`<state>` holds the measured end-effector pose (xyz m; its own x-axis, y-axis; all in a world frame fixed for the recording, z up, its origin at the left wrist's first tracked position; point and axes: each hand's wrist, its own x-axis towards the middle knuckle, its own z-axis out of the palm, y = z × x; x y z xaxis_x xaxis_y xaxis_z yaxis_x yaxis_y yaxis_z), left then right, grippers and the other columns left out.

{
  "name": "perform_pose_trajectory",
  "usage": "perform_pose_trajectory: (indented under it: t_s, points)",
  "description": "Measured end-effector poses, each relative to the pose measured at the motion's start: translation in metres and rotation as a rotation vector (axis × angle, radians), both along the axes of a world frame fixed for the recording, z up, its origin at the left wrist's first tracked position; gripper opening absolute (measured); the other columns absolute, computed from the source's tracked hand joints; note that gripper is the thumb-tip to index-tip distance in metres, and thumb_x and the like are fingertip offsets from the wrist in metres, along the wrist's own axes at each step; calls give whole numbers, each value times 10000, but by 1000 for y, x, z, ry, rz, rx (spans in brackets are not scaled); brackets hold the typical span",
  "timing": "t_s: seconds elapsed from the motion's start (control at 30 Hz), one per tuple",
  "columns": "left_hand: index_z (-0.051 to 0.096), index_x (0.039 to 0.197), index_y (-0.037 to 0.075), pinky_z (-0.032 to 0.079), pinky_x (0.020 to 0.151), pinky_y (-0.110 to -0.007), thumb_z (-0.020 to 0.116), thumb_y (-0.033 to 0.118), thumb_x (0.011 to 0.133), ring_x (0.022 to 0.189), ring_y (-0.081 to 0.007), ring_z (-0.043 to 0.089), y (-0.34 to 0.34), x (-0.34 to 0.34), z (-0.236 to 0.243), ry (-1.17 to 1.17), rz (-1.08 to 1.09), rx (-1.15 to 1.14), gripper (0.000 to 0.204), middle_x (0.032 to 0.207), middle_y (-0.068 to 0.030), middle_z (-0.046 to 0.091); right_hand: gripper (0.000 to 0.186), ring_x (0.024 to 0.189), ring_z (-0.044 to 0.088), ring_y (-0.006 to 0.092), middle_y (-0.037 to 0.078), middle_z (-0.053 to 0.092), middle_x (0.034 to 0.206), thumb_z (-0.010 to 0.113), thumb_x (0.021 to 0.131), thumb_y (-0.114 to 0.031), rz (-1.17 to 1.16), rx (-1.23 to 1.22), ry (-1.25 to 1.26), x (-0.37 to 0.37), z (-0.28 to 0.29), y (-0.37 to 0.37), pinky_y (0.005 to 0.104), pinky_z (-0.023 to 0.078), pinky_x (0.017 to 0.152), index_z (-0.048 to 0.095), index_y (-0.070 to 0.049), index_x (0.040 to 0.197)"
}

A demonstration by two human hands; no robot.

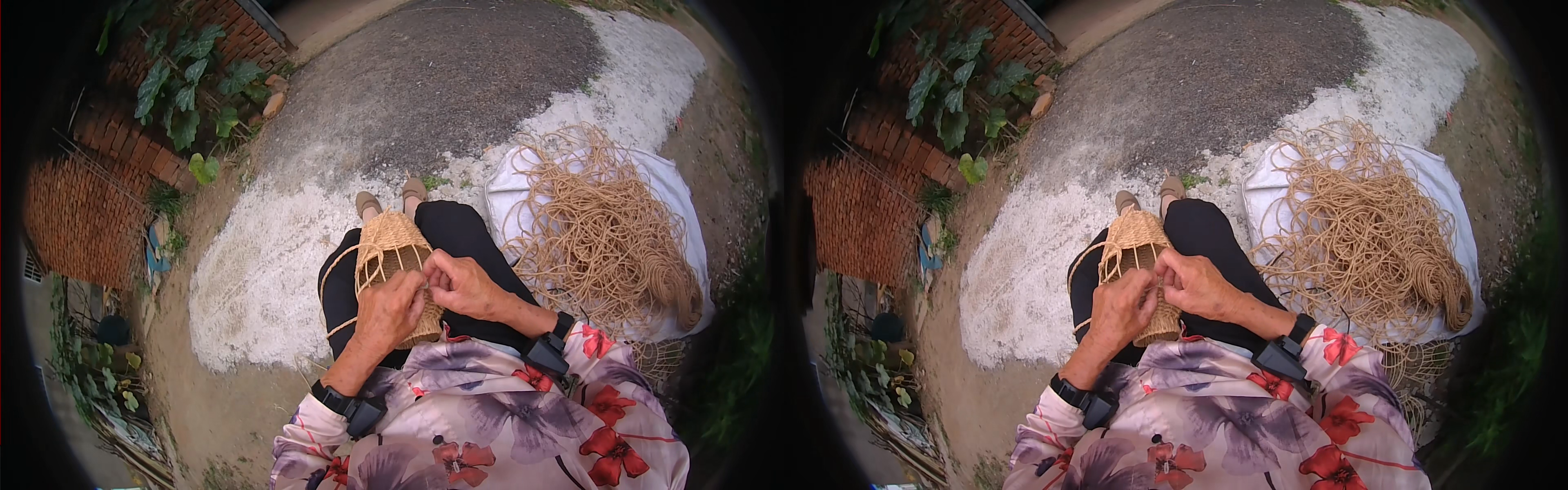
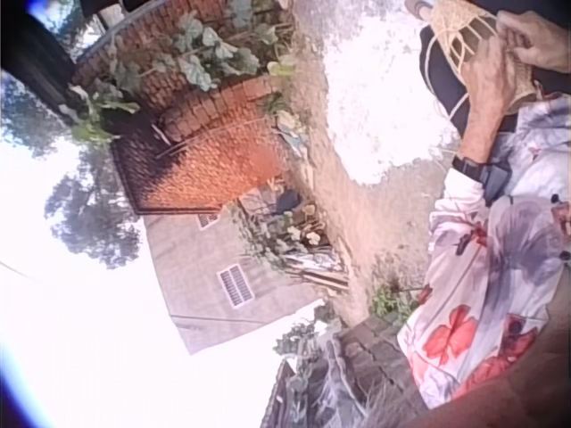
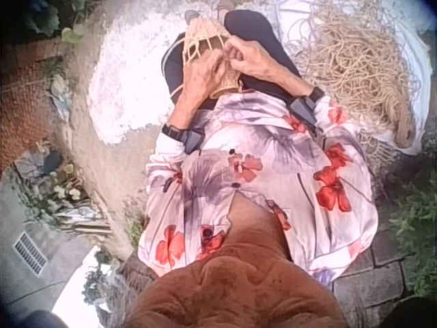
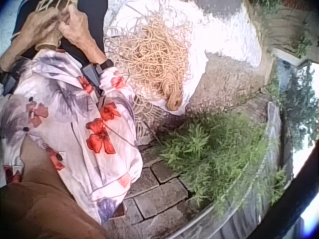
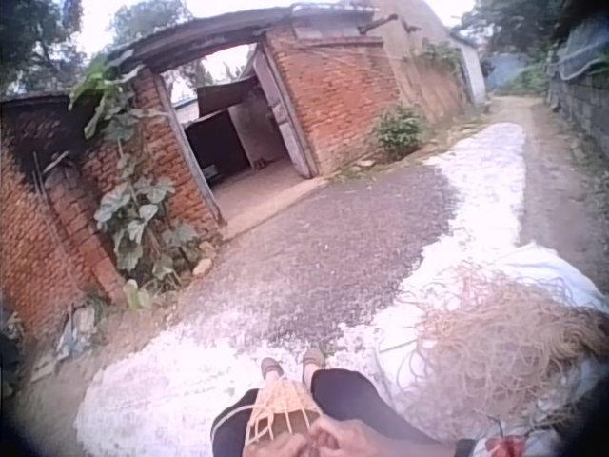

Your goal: Weaving a wicker basket by hand using thin strips of material.

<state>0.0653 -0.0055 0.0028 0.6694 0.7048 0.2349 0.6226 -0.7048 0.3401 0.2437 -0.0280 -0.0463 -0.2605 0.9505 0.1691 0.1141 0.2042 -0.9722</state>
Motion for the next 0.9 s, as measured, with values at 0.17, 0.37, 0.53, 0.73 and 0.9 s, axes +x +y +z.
perform_pose_trajectory:
  t_s: [0.17, 0.37, 0.53, 0.73, 0.9]
  points:
    - [559, 877, 75, 509, 560, -373, 663, 52, 766, 662, -289, 637, 0, 1, 1, -4, 2, -17, 154, 771, -86, 605, 237, 681, 625, 322, 138, 572, 736, 593, 765, 13, -106, 251, -168, -8, -7, -2, 394, 502, 601, 474, -19, 968]
    - [547, 848, 68, 496, 553, -368, 648, 28, 765, 649, -285, 628, 0, -4, 2, -51, -36, -36, 136, 746, -89, 589, 275, 727, 608, 347, 152, 537, 786, 606, 741, 35, -162, 517, -257, -9, -8, -5, 420, 500, 631, 474, -16, 977]
    - [517, 875, 77, 492, 536, -387, 637, 6, 755, 628, -286, 622, 0, -4, -3, -83, -44, 3, 184, 716, -94, 553, 280, 721, 616, 340, 148, 556, 780, 603, 756, 43, -153, 528, -215, -7, -9, -7, 403, 504, 623, 473, -13, 997]
    - [519, 869, 74, 492, 537, -387, 642, 14, 762, 642, -282, 631, 0, -5, -2, -98, -31, -23, 174, 726, -97, 568, 266, 699, 629, 311, 130, 575, 752, 602, 771, 44, -68, 307, -131, -3, -6, -9, 380, 503, 609, 480, -17, 999]
    - [524, 876, 73, 492, 548, -404, 646, 17, 759, 650, -300, 634, -2, -5, -1, -103, -8, -64, 179, 747, -107, 591, 186, 685, 627, 266, 123, 590, 764, 618, 780, 16, 2, 65, -41, 2, -3, 0, 358, 497, 607, 507, -15, 925]
